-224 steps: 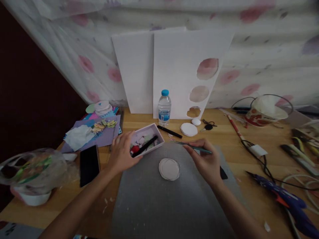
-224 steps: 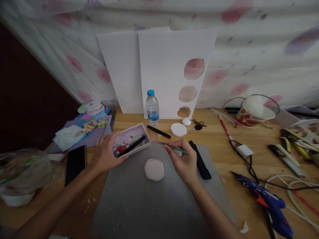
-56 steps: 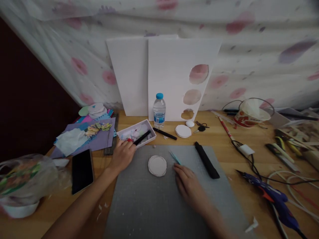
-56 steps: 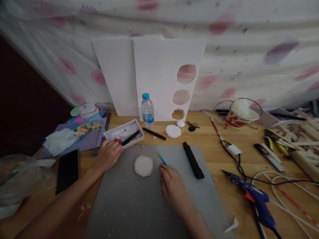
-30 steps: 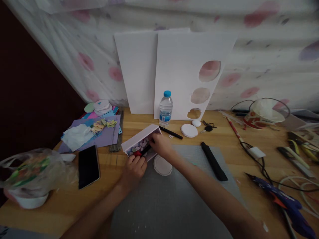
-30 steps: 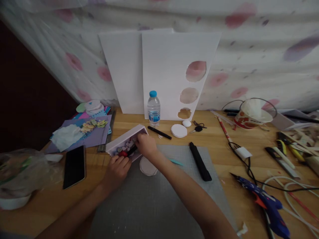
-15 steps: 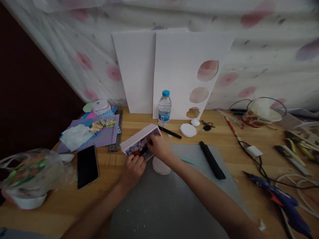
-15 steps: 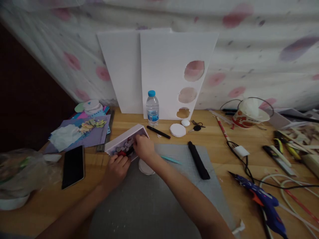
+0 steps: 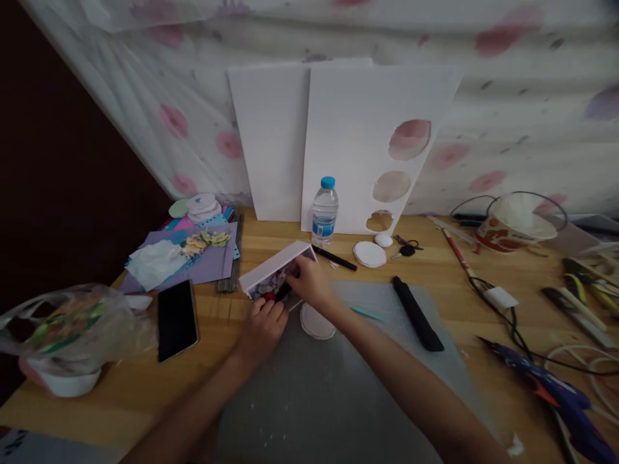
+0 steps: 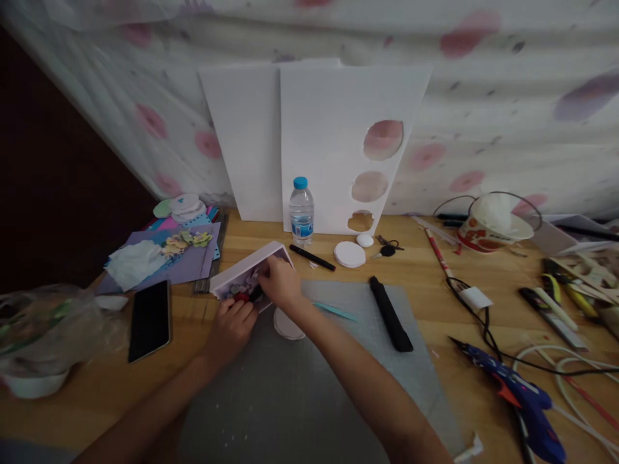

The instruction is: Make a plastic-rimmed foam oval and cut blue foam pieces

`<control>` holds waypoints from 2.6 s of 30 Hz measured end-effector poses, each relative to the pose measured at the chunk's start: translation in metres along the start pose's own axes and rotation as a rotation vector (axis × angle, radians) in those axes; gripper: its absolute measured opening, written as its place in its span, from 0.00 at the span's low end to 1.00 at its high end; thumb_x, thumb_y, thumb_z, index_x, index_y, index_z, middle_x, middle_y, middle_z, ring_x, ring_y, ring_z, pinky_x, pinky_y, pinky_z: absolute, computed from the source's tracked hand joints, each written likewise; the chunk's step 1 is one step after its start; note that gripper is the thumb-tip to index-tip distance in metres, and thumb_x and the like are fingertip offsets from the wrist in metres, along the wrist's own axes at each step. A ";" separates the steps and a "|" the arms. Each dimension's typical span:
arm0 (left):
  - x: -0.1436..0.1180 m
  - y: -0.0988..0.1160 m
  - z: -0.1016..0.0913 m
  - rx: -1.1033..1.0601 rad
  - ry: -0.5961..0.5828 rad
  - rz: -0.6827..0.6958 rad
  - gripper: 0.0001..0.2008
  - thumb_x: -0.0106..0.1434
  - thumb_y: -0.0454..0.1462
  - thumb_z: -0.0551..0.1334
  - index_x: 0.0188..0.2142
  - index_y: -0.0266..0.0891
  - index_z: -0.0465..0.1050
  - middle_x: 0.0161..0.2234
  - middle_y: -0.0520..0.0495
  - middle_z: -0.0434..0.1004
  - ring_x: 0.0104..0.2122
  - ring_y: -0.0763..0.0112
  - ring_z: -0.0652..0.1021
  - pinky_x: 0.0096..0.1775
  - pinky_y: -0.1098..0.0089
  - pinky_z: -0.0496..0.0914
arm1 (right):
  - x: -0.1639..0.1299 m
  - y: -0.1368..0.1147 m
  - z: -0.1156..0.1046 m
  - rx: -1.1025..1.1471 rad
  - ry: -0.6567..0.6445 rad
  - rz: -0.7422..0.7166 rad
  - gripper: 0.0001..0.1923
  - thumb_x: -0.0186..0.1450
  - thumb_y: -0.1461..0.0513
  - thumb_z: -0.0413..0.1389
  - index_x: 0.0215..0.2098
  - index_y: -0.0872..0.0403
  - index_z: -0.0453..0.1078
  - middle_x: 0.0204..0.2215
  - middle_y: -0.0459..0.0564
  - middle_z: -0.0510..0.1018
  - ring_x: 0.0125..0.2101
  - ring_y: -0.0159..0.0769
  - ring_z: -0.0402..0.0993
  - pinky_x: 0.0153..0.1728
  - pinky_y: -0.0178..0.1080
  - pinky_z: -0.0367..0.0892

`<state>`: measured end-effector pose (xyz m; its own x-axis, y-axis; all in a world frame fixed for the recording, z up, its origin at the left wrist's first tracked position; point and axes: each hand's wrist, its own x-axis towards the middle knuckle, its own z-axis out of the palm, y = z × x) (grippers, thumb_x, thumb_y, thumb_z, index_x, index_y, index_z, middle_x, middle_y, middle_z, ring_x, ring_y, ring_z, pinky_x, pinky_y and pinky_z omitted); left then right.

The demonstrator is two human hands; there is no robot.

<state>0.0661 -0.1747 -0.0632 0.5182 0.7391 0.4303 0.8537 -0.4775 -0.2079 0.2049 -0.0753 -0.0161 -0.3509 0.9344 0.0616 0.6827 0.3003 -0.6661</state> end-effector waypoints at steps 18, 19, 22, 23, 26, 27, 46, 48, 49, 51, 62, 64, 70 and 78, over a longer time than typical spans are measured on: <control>0.037 -0.010 -0.070 -0.954 -0.017 -0.467 0.09 0.66 0.40 0.58 0.43 0.40 0.71 0.35 0.47 0.76 0.34 0.68 0.76 0.36 0.68 0.71 | -0.075 0.006 -0.040 0.391 0.051 -0.322 0.07 0.57 0.71 0.51 0.27 0.52 0.61 0.30 0.45 0.72 0.27 0.29 0.67 0.27 0.32 0.62; 0.039 -0.003 -0.075 -1.073 -0.065 -0.505 0.08 0.64 0.40 0.60 0.41 0.40 0.72 0.32 0.49 0.76 0.32 0.69 0.76 0.33 0.69 0.71 | -0.082 0.004 -0.043 0.358 0.051 -0.333 0.08 0.58 0.71 0.50 0.28 0.52 0.61 0.30 0.45 0.71 0.27 0.30 0.66 0.27 0.32 0.61; 0.039 0.019 -0.078 -1.331 -0.133 -0.623 0.08 0.61 0.39 0.62 0.39 0.39 0.74 0.32 0.48 0.78 0.32 0.69 0.77 0.34 0.70 0.72 | -0.103 0.004 -0.049 0.318 0.061 -0.325 0.07 0.61 0.70 0.49 0.32 0.52 0.62 0.31 0.45 0.69 0.27 0.30 0.66 0.27 0.33 0.62; 0.038 0.025 -0.076 -1.393 -0.123 -0.665 0.08 0.60 0.38 0.62 0.40 0.39 0.74 0.33 0.47 0.78 0.33 0.68 0.78 0.35 0.69 0.73 | -0.109 0.005 -0.048 0.323 0.050 -0.324 0.08 0.61 0.70 0.49 0.34 0.52 0.62 0.32 0.46 0.69 0.28 0.30 0.66 0.29 0.33 0.63; 0.030 0.041 -0.063 -1.515 -0.082 -0.765 0.09 0.60 0.38 0.62 0.39 0.40 0.75 0.35 0.46 0.80 0.36 0.66 0.79 0.38 0.68 0.74 | -0.126 0.018 -0.037 0.323 0.009 -0.357 0.14 0.62 0.70 0.51 0.45 0.52 0.64 0.41 0.51 0.69 0.36 0.34 0.68 0.36 0.37 0.67; 0.028 0.045 -0.058 -1.538 -0.080 -0.789 0.08 0.60 0.38 0.62 0.39 0.39 0.76 0.36 0.46 0.80 0.36 0.66 0.79 0.39 0.67 0.74 | -0.130 0.024 -0.031 0.325 0.020 -0.365 0.16 0.62 0.69 0.53 0.47 0.51 0.64 0.42 0.52 0.68 0.39 0.36 0.68 0.38 0.38 0.67; 0.013 0.064 -0.046 -1.636 -0.552 -0.560 0.19 0.71 0.46 0.47 0.29 0.38 0.63 0.23 0.53 0.67 0.25 0.74 0.69 0.30 0.73 0.62 | -0.147 0.060 -0.001 1.056 -0.176 -0.045 0.11 0.62 0.56 0.62 0.31 0.53 0.68 0.21 0.44 0.77 0.19 0.30 0.74 0.18 0.30 0.67; 0.012 0.066 -0.045 -1.527 -0.516 -0.523 0.19 0.72 0.43 0.45 0.27 0.38 0.62 0.23 0.53 0.67 0.25 0.74 0.69 0.33 0.72 0.62 | -0.146 0.058 -0.001 1.123 -0.191 -0.003 0.11 0.61 0.56 0.63 0.31 0.53 0.68 0.21 0.43 0.76 0.19 0.29 0.74 0.18 0.30 0.67; 0.011 0.068 -0.044 -1.493 -0.489 -0.508 0.19 0.72 0.42 0.45 0.27 0.39 0.61 0.22 0.53 0.66 0.25 0.74 0.69 0.33 0.72 0.62 | -0.146 0.058 0.000 1.154 -0.197 0.018 0.12 0.60 0.55 0.63 0.31 0.53 0.67 0.21 0.43 0.76 0.19 0.29 0.74 0.18 0.30 0.67; 0.009 0.072 -0.043 -1.489 -0.425 -0.496 0.19 0.72 0.42 0.44 0.27 0.39 0.60 0.21 0.55 0.64 0.24 0.75 0.68 0.32 0.73 0.62 | -0.146 0.058 0.001 1.212 -0.207 0.061 0.13 0.59 0.55 0.64 0.31 0.53 0.67 0.21 0.43 0.76 0.19 0.28 0.73 0.18 0.30 0.67; 0.016 0.071 -0.040 -0.869 -0.189 -0.371 0.14 0.71 0.36 0.47 0.28 0.39 0.62 0.23 0.52 0.65 0.24 0.71 0.68 0.30 0.70 0.59 | -0.141 0.058 -0.001 1.327 -0.200 0.278 0.17 0.61 0.51 0.61 0.32 0.52 0.59 0.21 0.41 0.73 0.18 0.24 0.69 0.17 0.25 0.60; 0.014 0.071 -0.038 -0.660 -0.141 -0.331 0.13 0.70 0.34 0.47 0.28 0.39 0.63 0.24 0.50 0.67 0.26 0.68 0.70 0.31 0.68 0.59 | -0.142 0.057 -0.001 1.303 -0.209 0.296 0.18 0.62 0.51 0.59 0.31 0.51 0.57 0.20 0.39 0.71 0.16 0.23 0.66 0.14 0.24 0.55; 0.014 0.077 -0.047 -0.909 -0.214 -0.315 0.12 0.71 0.36 0.47 0.33 0.39 0.64 0.28 0.49 0.71 0.29 0.69 0.73 0.34 0.70 0.64 | -0.144 0.054 0.001 1.105 -0.207 0.277 0.18 0.65 0.49 0.53 0.29 0.49 0.52 0.16 0.36 0.65 0.12 0.23 0.57 0.11 0.26 0.47; 0.009 0.077 -0.042 -0.942 -0.319 -0.372 0.11 0.70 0.35 0.46 0.35 0.39 0.64 0.30 0.47 0.74 0.31 0.68 0.76 0.33 0.70 0.66 | -0.150 0.054 0.002 0.547 0.014 0.076 0.14 0.67 0.52 0.50 0.29 0.51 0.58 0.22 0.44 0.68 0.23 0.32 0.63 0.25 0.34 0.57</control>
<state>0.1347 -0.2249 -0.0383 0.3386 0.9397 0.0480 0.6478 -0.2698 0.7125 0.2931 -0.1993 -0.0627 -0.3025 0.9531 0.0051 0.2721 0.0915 -0.9579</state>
